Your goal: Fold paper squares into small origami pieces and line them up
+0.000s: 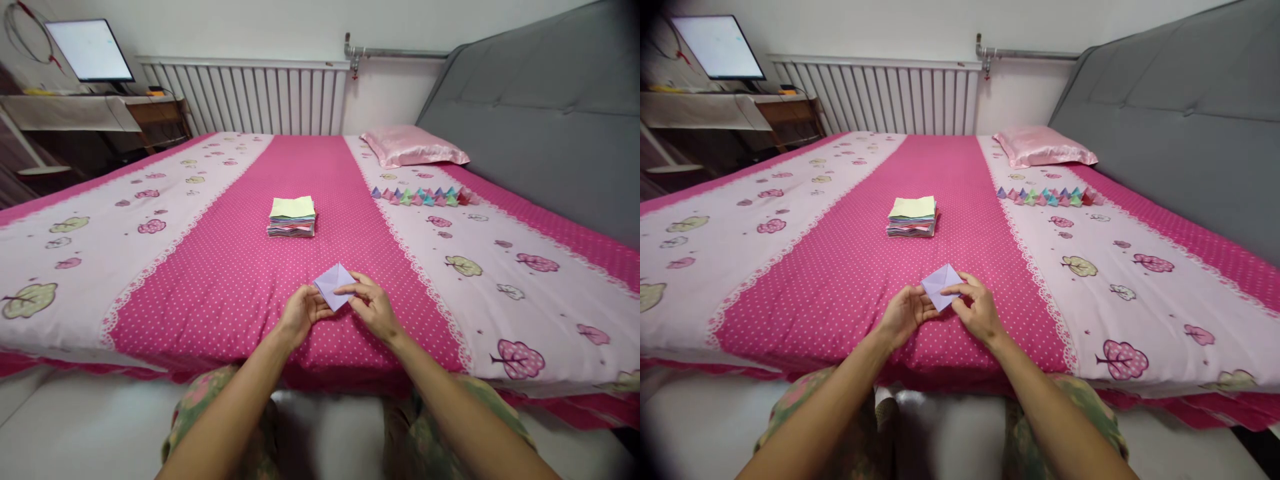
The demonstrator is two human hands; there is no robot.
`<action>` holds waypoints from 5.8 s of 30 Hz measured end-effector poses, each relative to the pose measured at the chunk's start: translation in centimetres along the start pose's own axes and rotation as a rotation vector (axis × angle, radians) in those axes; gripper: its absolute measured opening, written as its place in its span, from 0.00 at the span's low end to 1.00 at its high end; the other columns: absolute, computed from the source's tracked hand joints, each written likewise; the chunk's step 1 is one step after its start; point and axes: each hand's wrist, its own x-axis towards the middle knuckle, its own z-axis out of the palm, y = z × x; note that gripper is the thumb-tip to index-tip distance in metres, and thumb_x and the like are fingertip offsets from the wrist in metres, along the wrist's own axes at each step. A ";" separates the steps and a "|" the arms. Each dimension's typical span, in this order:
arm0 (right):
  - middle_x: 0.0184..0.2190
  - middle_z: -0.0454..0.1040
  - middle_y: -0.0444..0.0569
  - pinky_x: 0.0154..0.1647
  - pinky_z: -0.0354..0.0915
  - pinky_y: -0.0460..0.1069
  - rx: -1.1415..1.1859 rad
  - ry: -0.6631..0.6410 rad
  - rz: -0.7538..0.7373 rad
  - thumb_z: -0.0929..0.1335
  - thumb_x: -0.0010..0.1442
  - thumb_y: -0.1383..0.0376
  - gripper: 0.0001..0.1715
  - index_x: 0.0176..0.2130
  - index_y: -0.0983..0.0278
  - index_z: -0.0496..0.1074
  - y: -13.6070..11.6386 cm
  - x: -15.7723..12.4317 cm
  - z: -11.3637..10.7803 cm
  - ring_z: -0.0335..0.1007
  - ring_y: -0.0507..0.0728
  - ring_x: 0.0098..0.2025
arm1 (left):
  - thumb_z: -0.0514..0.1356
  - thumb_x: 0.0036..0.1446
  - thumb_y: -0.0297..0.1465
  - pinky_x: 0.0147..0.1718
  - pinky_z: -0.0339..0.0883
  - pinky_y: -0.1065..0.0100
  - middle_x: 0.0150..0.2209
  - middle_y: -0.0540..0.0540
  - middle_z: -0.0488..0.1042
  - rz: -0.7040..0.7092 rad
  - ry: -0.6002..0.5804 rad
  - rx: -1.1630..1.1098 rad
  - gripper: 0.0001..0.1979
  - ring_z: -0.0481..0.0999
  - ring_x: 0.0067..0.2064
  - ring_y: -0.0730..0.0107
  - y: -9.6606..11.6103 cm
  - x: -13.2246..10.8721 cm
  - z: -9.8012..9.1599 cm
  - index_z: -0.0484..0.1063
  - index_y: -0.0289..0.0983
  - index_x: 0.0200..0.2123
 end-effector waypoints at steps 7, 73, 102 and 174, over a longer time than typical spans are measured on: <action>0.44 0.71 0.50 0.46 0.65 0.54 -0.013 0.046 -0.039 0.69 0.50 0.65 0.04 0.29 0.60 0.76 -0.1 -0.1 0.8 0.68 0.59 0.46 | 0.67 0.42 0.34 0.35 0.65 0.70 0.30 0.44 0.77 0.118 0.030 0.133 0.12 0.72 0.29 0.74 -0.8 -0.3 0.7 0.76 0.31 0.30; 0.32 0.74 0.48 0.36 0.65 0.49 0.399 0.112 0.303 0.70 0.46 0.64 0.15 0.37 0.65 0.73 0.4 0.9 -1.2 0.69 0.54 0.34 | 0.68 0.36 0.30 0.27 0.62 0.70 0.22 0.45 0.76 0.340 0.299 0.333 0.10 0.70 0.23 0.73 -0.5 0.1 -0.3 0.77 0.30 0.24; 0.18 0.69 0.44 0.21 0.57 0.45 0.161 0.004 0.273 0.69 0.47 0.60 0.11 0.23 0.67 0.72 0.6 0.2 0.7 0.61 0.50 0.20 | 0.65 0.39 0.34 0.22 0.57 0.73 0.20 0.49 0.71 0.362 0.158 0.526 0.09 0.66 0.21 0.76 -1.2 0.1 0.1 0.74 0.32 0.22; 0.40 0.76 0.53 0.36 0.67 0.50 0.357 0.013 0.192 0.72 0.48 0.61 0.23 0.45 0.64 0.73 0.4 0.4 0.5 0.73 0.56 0.36 | 0.69 0.38 0.31 0.27 0.62 0.74 0.29 0.44 0.77 0.339 0.135 0.232 0.12 0.71 0.27 0.76 -1.1 -0.3 0.3 0.76 0.33 0.30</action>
